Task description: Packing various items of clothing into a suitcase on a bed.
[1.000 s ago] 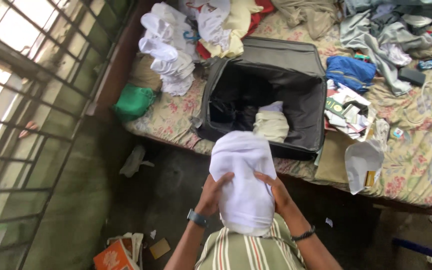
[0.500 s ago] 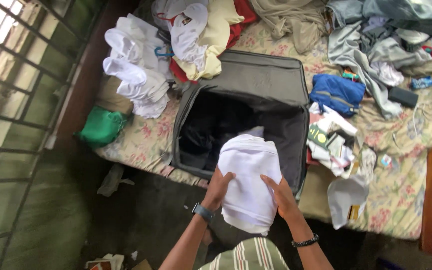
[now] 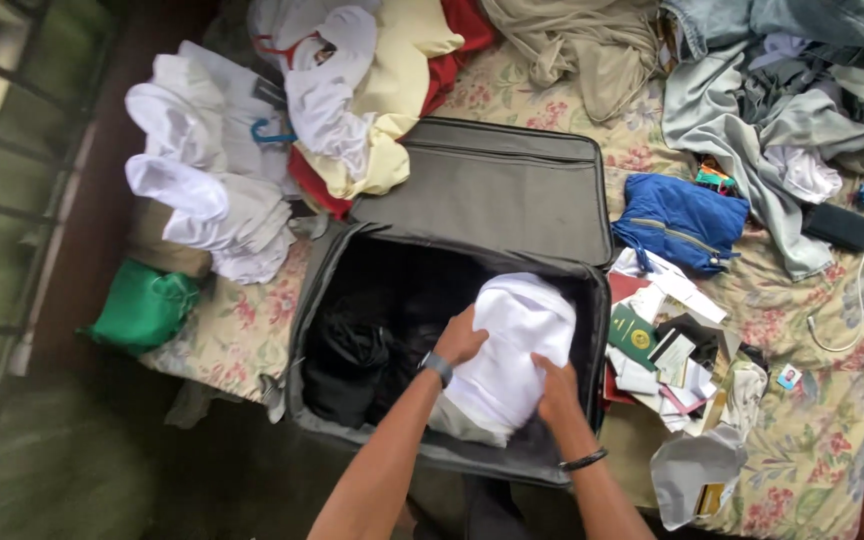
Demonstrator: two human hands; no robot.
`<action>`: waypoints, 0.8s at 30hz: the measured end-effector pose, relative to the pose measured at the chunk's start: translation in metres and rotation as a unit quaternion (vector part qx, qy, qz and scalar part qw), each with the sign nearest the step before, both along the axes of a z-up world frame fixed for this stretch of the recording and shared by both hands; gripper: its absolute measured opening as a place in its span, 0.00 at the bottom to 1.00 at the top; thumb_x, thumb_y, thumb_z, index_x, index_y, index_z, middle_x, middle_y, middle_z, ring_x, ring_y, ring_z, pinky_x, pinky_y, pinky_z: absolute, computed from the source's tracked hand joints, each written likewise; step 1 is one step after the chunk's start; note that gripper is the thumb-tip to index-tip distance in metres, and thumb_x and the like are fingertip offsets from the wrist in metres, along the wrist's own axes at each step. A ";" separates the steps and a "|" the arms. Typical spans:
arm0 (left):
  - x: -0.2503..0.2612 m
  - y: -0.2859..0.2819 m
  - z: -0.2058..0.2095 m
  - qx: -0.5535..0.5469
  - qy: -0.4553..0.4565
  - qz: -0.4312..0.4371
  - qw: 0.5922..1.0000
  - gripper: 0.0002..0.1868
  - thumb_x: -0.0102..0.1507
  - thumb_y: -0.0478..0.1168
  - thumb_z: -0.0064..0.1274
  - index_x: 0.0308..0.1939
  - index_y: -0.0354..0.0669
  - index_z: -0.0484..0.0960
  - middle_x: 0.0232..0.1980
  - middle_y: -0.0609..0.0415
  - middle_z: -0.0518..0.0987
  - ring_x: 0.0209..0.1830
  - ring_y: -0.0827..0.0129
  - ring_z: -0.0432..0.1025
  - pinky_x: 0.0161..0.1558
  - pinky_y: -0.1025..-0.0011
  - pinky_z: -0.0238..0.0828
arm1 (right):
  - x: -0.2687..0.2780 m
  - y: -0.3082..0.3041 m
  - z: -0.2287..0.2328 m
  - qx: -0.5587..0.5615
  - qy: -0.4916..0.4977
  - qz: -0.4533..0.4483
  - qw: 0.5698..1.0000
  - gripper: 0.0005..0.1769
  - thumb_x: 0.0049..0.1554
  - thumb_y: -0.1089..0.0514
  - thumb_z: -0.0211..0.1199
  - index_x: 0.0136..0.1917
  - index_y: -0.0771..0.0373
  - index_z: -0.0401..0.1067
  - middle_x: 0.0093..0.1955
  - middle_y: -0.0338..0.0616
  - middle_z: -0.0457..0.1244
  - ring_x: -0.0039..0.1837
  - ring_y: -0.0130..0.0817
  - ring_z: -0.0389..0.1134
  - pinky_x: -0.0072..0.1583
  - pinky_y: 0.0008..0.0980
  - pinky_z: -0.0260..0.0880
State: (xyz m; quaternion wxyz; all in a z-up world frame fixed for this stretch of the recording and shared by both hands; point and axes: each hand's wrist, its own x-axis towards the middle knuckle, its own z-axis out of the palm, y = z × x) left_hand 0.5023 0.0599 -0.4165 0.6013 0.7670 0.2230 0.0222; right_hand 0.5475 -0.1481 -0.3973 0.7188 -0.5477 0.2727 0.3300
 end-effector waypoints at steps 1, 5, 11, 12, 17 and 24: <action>0.021 0.003 -0.005 -0.002 0.002 -0.002 1.000 0.32 0.55 0.37 0.53 0.64 0.36 0.72 0.58 0.33 0.79 0.60 0.43 0.73 0.62 0.57 0.68 | -0.002 -0.002 -0.025 -0.002 0.002 -0.002 1.000 0.31 0.52 0.67 0.64 0.69 0.67 0.64 0.60 0.50 0.66 0.60 0.45 0.69 0.61 0.46 0.70; 0.096 -0.002 -0.044 0.121 0.099 -0.189 0.970 0.24 0.55 0.34 0.48 0.57 0.38 0.80 0.53 0.34 0.81 0.55 0.39 0.74 0.58 0.51 0.70 | -0.014 -0.011 -0.126 0.117 0.107 -0.188 0.969 0.28 0.53 0.68 0.62 0.67 0.67 0.66 0.62 0.49 0.67 0.64 0.48 0.68 0.68 0.48 0.68; 0.122 -0.035 -0.035 0.311 0.110 -0.242 0.912 0.27 0.56 0.34 0.49 0.61 0.37 0.78 0.62 0.34 0.77 0.63 0.41 0.70 0.63 0.42 0.64 | -0.008 -0.004 -0.167 0.094 0.177 -0.149 0.968 0.23 0.62 0.58 0.58 0.67 0.70 0.62 0.58 0.55 0.64 0.64 0.57 0.63 0.65 0.54 0.66; 0.116 -0.043 -0.019 0.369 0.063 -0.196 0.907 0.36 0.50 0.34 0.53 0.65 0.36 0.72 0.67 0.34 0.71 0.67 0.39 0.64 0.62 0.34 0.55 | -0.006 -0.004 -0.173 0.019 0.169 -0.062 0.983 0.23 0.64 0.57 0.56 0.68 0.72 0.61 0.54 0.61 0.62 0.62 0.69 0.60 0.61 0.59 0.68; 0.061 -0.055 -0.006 0.351 0.162 -0.176 0.905 0.38 0.55 0.38 0.56 0.70 0.41 0.67 0.78 0.34 0.56 0.77 0.37 0.50 0.66 0.31 0.49 | 0.008 0.010 -0.127 -0.222 -0.103 0.169 0.955 0.24 0.61 0.61 0.62 0.66 0.72 0.61 0.56 0.56 0.64 0.61 0.53 0.66 0.59 0.41 0.71; 0.013 -0.027 -0.060 0.351 0.124 -0.202 0.906 0.38 0.60 0.38 0.57 0.75 0.40 0.65 0.80 0.35 0.59 0.80 0.43 0.53 0.73 0.46 0.50 | 0.004 0.002 -0.142 -0.157 -0.027 0.196 0.968 0.23 0.59 0.57 0.59 0.64 0.70 0.63 0.60 0.55 0.66 0.62 0.43 0.69 0.60 0.37 0.70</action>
